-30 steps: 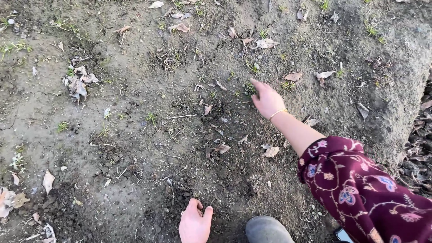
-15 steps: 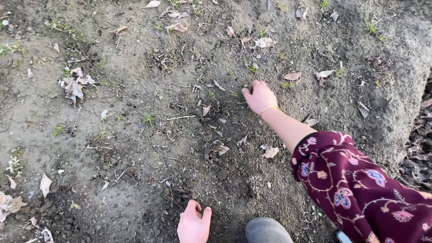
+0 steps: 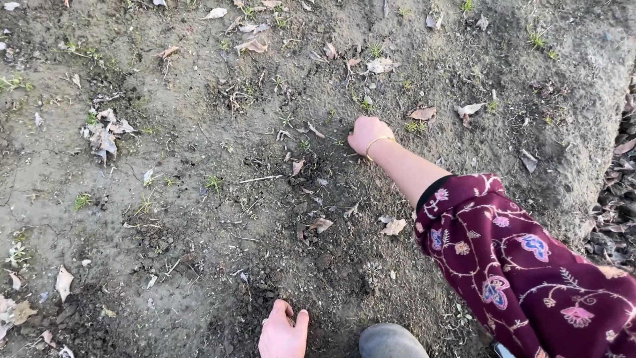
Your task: The person is manually removing small weeds and dry leaves from a patch of bare soil in a garden.
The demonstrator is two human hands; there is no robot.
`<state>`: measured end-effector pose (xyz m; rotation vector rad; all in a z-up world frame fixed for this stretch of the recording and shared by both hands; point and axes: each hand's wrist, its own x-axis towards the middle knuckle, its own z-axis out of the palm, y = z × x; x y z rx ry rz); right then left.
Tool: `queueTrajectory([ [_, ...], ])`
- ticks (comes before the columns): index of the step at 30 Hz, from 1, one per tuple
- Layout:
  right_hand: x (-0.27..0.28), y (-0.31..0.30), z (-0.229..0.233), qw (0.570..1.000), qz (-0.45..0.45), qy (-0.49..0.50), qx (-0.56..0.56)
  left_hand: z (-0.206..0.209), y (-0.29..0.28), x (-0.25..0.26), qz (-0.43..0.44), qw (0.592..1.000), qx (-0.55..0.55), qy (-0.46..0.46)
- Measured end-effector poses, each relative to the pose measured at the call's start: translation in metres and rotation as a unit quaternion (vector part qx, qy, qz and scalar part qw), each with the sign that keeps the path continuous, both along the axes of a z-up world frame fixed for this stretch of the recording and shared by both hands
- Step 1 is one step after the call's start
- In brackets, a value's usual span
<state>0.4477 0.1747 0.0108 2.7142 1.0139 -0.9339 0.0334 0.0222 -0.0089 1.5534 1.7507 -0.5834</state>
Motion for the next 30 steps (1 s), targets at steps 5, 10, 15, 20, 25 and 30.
queueTrajectory([
  [5, -0.006, -0.002, 0.008, 1.000, 0.000, 0.005, 0.019, -0.006, -0.001, 0.001, -0.008, 1.000, -0.002, 0.011],
  [10, -0.007, -0.011, 0.003, 0.999, 0.018, 0.015, 0.040, -0.004, 0.000, 0.002, -0.020, 1.000, -0.004, 0.022],
  [15, -0.006, -0.020, -0.010, 0.960, -0.114, 0.146, 0.212, 0.003, 0.003, 0.006, -0.024, 0.999, -0.029, 0.029],
  [20, -0.019, -0.026, 0.028, 0.988, -0.035, 0.018, 0.151, -0.003, 0.007, 0.002, -0.016, 0.999, -0.042, 0.015],
  [25, -0.027, -0.048, 0.004, 0.991, 0.094, -0.064, 0.069, -0.050, 0.002, -0.011, -0.016, 1.000, -0.026, -0.005],
  [30, -0.031, -0.065, -0.016, 0.976, 0.117, -0.108, 0.150, -0.044, 0.001, -0.011, -0.047, 0.998, -0.037, 0.012],
])
